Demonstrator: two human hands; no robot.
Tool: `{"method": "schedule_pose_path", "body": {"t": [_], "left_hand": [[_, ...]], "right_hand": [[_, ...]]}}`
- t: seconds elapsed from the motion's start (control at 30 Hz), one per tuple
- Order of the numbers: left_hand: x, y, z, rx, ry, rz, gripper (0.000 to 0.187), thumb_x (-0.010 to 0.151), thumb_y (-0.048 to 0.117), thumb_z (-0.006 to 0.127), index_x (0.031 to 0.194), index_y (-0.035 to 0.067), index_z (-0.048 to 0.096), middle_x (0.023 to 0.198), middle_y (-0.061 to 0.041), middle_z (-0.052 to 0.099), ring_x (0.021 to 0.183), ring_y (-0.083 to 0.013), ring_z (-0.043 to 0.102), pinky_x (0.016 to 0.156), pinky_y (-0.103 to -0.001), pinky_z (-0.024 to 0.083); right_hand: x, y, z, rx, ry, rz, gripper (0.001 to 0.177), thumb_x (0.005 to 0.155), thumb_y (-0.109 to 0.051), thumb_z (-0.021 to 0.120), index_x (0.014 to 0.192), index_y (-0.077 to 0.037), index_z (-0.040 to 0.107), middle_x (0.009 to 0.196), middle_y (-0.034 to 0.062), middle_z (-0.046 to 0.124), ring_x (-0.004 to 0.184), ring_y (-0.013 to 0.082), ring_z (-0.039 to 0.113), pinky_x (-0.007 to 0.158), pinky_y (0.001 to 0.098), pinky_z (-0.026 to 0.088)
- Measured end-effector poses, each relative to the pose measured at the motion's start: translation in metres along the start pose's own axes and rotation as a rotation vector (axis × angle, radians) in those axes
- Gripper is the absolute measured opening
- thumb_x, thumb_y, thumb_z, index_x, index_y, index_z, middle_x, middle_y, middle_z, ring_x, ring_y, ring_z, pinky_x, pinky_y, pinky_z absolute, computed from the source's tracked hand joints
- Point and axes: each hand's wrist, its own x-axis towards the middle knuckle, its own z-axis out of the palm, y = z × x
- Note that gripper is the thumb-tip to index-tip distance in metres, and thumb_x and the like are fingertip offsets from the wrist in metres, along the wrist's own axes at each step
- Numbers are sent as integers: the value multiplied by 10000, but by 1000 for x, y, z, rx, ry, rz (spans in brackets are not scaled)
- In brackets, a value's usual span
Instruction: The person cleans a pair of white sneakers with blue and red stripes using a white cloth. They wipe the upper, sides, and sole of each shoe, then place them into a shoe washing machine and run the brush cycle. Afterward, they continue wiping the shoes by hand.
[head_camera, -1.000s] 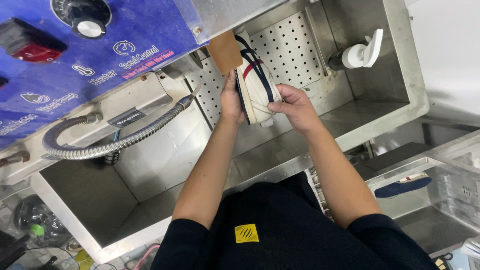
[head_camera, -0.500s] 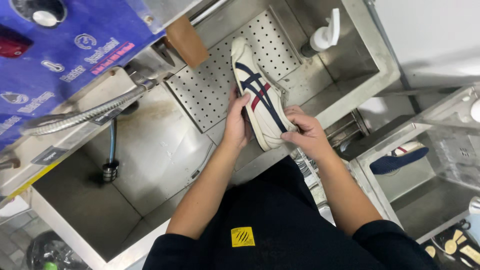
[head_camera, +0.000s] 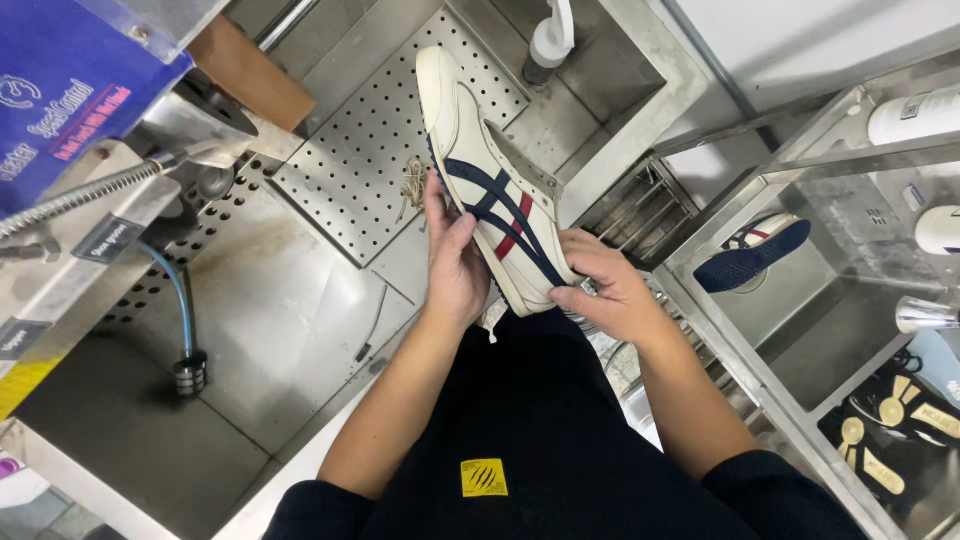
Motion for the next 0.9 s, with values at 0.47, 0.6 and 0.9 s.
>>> {"method": "schedule_pose_path", "body": {"t": [0.47, 0.6, 0.9], "left_hand": [[-131, 78, -138, -211, 538, 63, 558, 1106, 468, 385, 1370, 7, 555, 1267, -164, 670, 1119, -307, 670, 1035, -449, 533], [-154, 139, -231, -150, 617, 135, 537, 1081, 410, 344, 1397, 28, 554, 1356, -144, 659, 1223, -295, 654, 1087, -439, 507], [-110, 277, -437, -390, 518, 342, 439, 1077, 254, 372, 1393, 4, 547, 1378, -164, 626, 1267, -310, 610, 1121, -462, 481]], "right_hand": [[39, 23, 172, 494, -631, 118, 633, 902, -81, 743, 1477, 54, 513, 1435, 134, 612, 1314, 199, 571, 1147, 368, 455], [94, 49, 288, 435, -677, 95, 803, 823, 11, 789, 1522, 51, 397, 1450, 62, 564, 1304, 116, 524, 1123, 297, 418], [250, 88, 513, 713, -539, 414, 686, 730, 99, 688, 1401, -3, 585, 1274, 33, 687, 1170, 120, 641, 1033, 294, 507]]}}
